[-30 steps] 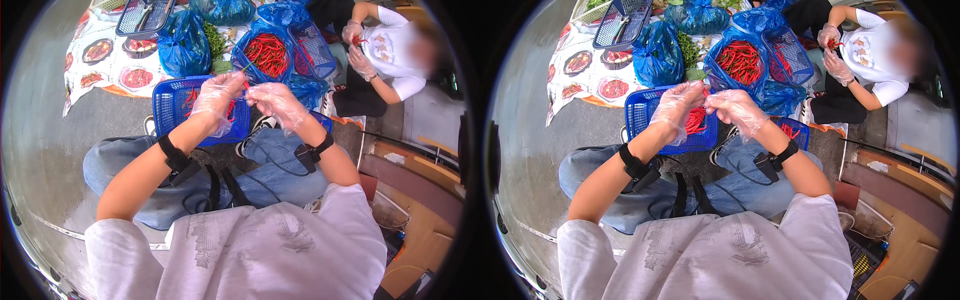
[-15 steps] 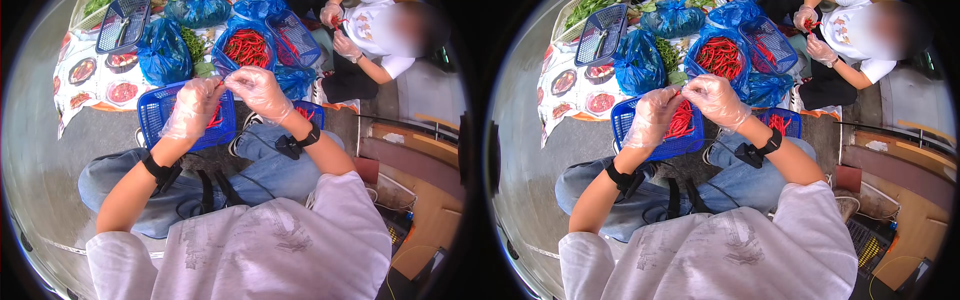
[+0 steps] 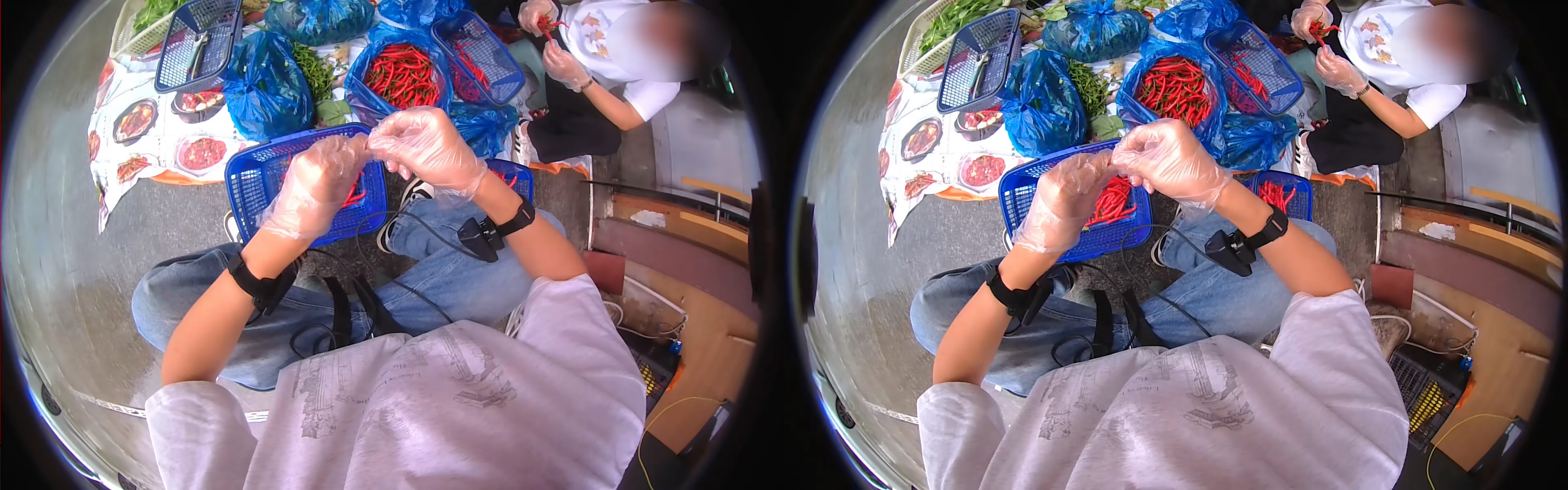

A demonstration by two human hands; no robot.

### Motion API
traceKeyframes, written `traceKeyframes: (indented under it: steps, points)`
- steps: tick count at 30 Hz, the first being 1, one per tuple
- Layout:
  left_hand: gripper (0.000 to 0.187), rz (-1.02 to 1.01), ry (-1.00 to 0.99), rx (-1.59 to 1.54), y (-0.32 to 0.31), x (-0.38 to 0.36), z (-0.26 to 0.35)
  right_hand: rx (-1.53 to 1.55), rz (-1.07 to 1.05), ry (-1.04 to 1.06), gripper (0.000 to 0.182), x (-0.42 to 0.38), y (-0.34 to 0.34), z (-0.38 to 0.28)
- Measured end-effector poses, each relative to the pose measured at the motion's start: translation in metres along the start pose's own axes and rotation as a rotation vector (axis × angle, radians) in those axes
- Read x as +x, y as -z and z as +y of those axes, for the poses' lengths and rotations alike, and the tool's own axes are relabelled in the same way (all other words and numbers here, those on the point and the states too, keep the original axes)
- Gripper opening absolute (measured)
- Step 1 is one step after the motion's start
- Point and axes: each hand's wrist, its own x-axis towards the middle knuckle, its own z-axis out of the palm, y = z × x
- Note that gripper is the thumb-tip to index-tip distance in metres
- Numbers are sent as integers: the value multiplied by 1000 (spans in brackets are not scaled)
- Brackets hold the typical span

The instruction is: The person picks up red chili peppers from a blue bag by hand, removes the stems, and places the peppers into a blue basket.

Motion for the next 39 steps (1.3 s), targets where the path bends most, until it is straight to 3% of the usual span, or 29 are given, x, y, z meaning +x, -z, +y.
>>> traceKeyframes:
  steps: [6, 8, 11, 15, 17, 18, 20, 23, 24, 26, 28, 30, 32, 34, 35, 36, 39]
  points:
    - [20, -10, -19, -50, 4, 5, 7, 126, -41, -49, 14, 0, 6, 0]
    - [4, 73, -31, -165, 2, 5, 8, 151, -53, -50, 15, 0, 7, 2]
    - [14, 39, 18, -150, 3, 3, 8, 146, -56, -47, 15, 0, 7, 6]
    - [12, 27, 103, -285, 2, 4, 4, 241, -59, -100, 16, 5, 9, 10]
    - [16, -44, 411, -611, -1, 3, 2, 318, -61, -119, 18, 5, 10, 11]
    - [16, -44, 411, -613, -3, 3, 2, 317, -60, -119, 18, 5, 10, 9]
    - [19, 110, 546, -900, -7, 3, 4, 32, 53, -28, 19, 5, 10, 2]
    - [22, 159, 661, -831, -18, -8, -21, 234, 133, 31, 20, 16, 18, 10]
    - [22, 179, 660, -824, -23, -11, -29, 307, 136, -46, 24, 28, 23, 12]
    - [22, 227, 1080, -904, -38, -22, -48, 450, 89, -14, 24, 62, 38, 19]
    - [24, 201, 1154, -1004, -57, -34, -86, 506, 20, -45, 26, 96, 49, 11]
    - [30, 246, 1272, -1177, -70, -47, -112, 279, 171, -96, 29, 126, 63, 25]
    - [29, 242, 1377, -1141, -72, -54, -121, 43, 416, -203, 32, 139, 90, 65]
    - [33, -7, 1502, -1017, -82, -74, -143, -527, 437, -295, 28, 155, 145, 147]
    - [23, -121, 1521, -866, -87, -83, -151, -757, 434, -322, 26, 149, 150, 165]
    - [23, -116, 1527, -868, -88, -86, -151, -986, 429, -346, 27, 143, 153, 181]
    - [21, -267, 1510, -650, -86, -93, -147, -1171, 215, -18, 31, 141, 160, 227]
